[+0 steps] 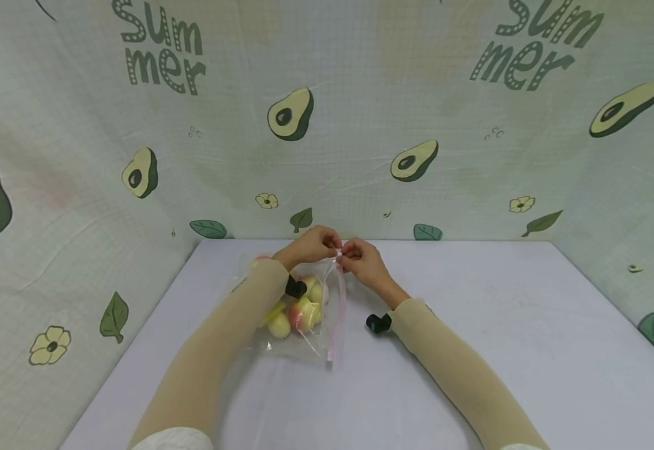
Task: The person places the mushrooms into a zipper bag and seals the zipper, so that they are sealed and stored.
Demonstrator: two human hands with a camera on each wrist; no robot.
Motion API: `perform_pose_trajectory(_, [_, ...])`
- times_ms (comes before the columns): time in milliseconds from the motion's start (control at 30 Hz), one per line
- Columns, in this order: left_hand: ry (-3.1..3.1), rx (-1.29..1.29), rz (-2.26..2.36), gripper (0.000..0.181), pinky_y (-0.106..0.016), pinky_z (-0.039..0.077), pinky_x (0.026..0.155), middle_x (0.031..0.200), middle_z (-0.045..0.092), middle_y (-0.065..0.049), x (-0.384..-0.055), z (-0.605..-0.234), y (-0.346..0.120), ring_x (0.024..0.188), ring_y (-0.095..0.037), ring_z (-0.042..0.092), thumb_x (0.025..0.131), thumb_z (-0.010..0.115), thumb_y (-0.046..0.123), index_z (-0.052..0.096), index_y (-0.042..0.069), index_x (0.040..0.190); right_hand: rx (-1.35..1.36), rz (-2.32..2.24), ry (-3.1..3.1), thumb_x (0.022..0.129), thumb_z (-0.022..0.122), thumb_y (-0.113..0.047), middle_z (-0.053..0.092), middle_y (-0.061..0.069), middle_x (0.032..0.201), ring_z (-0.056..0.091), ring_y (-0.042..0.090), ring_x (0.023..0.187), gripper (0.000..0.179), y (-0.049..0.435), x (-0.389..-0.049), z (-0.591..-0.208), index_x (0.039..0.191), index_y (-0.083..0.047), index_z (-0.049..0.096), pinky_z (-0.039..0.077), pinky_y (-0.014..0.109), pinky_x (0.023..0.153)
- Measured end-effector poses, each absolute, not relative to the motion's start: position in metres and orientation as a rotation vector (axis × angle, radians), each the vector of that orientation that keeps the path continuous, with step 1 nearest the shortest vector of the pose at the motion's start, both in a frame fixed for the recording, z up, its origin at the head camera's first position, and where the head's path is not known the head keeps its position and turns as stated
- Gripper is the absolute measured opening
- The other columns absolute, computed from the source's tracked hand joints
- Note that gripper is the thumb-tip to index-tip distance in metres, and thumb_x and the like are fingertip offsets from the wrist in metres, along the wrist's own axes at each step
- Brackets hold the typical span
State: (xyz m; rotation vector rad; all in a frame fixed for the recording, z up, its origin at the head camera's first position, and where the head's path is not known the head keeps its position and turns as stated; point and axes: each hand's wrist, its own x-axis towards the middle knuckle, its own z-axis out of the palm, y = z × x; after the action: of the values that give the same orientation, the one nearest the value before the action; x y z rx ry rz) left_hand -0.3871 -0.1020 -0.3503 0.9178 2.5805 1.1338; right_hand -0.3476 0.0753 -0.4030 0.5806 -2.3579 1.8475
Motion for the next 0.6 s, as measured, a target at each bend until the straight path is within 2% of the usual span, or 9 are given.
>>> perform_pose_trajectory(200, [2.588,0.921,1.156,0.009,-0.024,0.048,0.065,0.081,0.065,-0.006,-0.386,-0.349,-0.1,0.074,-0.014,0.059,0.085,0.063,-0.002,0.064,0.002,0.092,0.644,1.843,-2.303,0.087,0.062,0.006,0.063,0.025,0.084,0.064,0.034,0.071,0.017,0.074,-0.33,-0.384,0.1,0.013,0.055,0.053,0.056,0.071])
perform_pose_trajectory(467, [2.605,0.9,1.127,0.007,-0.024,0.049,0.065,0.08,0.066,-0.007,-0.385,-0.346,-0.097,0.073,-0.015,0.059,0.084,0.064,-0.001,0.067,0.001,0.09,0.635,1.793,-2.293,0.085,0.06,0.01,0.061,0.024,0.082,0.062,0.027,0.067,0.015,0.072,-0.319,-0.376,0.098,0.015,0.054,0.055,0.049,0.067])
perform_pose_trajectory(600, [2.594,0.863,1.136,0.009,-0.024,0.049,0.065,0.081,0.066,-0.007,-0.384,-0.342,-0.097,0.073,-0.015,0.059,0.083,0.064,-0.002,0.068,0.001,0.09,0.631,1.815,-2.284,0.085,0.061,0.01,0.061,0.025,0.081,0.062,0.028,0.067,0.015,0.072,-0.32,-0.376,0.098,0.016,0.054,0.056,0.048,0.066])
